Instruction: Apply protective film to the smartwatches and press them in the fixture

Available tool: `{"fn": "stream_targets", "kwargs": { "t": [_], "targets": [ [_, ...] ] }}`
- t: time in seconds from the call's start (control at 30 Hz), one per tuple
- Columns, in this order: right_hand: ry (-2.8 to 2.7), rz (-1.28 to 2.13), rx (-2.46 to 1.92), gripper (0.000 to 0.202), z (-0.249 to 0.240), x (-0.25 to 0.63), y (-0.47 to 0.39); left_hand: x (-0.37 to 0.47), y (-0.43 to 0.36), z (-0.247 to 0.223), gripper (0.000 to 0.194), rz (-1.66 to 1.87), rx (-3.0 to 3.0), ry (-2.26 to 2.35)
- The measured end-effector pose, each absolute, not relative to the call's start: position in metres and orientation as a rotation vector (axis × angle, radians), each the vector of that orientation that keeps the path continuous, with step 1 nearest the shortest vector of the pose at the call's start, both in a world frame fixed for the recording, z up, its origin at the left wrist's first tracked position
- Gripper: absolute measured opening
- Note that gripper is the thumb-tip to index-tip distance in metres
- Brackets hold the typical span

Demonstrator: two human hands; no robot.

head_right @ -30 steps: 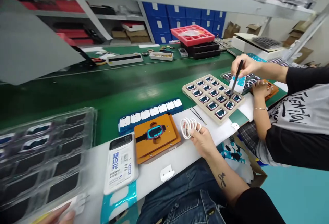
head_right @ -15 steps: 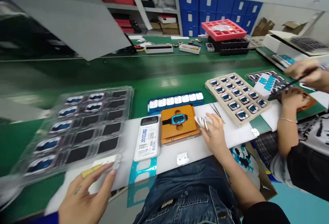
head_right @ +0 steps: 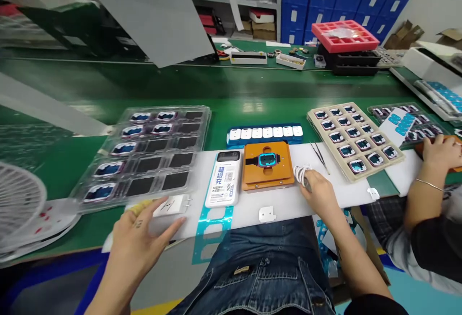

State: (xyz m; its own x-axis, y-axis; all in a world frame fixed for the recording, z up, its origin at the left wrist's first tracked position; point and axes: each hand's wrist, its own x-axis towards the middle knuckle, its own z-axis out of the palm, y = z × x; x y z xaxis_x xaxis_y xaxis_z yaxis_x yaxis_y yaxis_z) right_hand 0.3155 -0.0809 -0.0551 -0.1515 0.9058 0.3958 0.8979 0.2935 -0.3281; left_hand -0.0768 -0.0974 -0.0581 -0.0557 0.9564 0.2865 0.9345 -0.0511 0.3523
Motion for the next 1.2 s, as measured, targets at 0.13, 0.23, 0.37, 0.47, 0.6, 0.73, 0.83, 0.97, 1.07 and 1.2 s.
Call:
{"fn": "stream_targets", "kwargs": {
  "t": [0.13, 0.23, 0.37, 0.47, 0.6, 0.73, 0.83, 0.97, 1.07, 1.2],
  "targets": [
    [-1.947, 0.215, -1.590, 0.012, -0.045, 0.317, -0.086, -0.080, -0.083, -0.064, 0.072, 0.621, 2.268, 2.086],
    [-1.806, 0.172, -1.607, 0.012, -0.045, 0.317, -0.090, -0.079, -0.079, -0.062, 0.079, 0.558, 2.335, 2.065],
    [-1.802, 0.046, -1.615, 0.010, -0.051, 0.321, -0.089, -0.072, -0.081, -0.058, 0.084, 0.456, 2.265, 2.176],
    [-1.799, 0.039, -1.658, 0.019, -0.054, 0.323, -0.087, -0.067, -0.083, -0.057, 0.074, 0.553, 2.116, 2.236],
    [-1.658, 0.067, -1.614, 0.018, -0.052, 0.323, -0.087, -0.073, -0.087, -0.056, 0.061, 0.660, 2.011, 1.960],
    [-1.617, 0.159, -1.606, 0.018, -0.048, 0.324, -0.089, -0.083, -0.089, -0.049, 0.083, 0.581, 1.893, 1.956],
    [-1.567, 0.232, -1.628, 0.017, -0.044, 0.325, -0.089, -0.076, -0.087, -0.047, 0.095, 0.572, 1.813, 2.113],
    [-1.504, 0.208, -1.633, 0.020, -0.038, 0.326, -0.085, -0.053, -0.086, -0.052, 0.076, 0.536, 1.954, 2.191],
    [-1.561, 0.167, -1.601, 0.020, -0.031, 0.330, -0.078, -0.042, -0.090, -0.058, 0.054, 0.570, 2.026, 2.104],
    [-1.574, 0.075, -1.588, 0.020, -0.028, 0.339, -0.073, -0.044, -0.091, -0.063, 0.054, 0.653, 2.025, 1.961]
  ]
}}
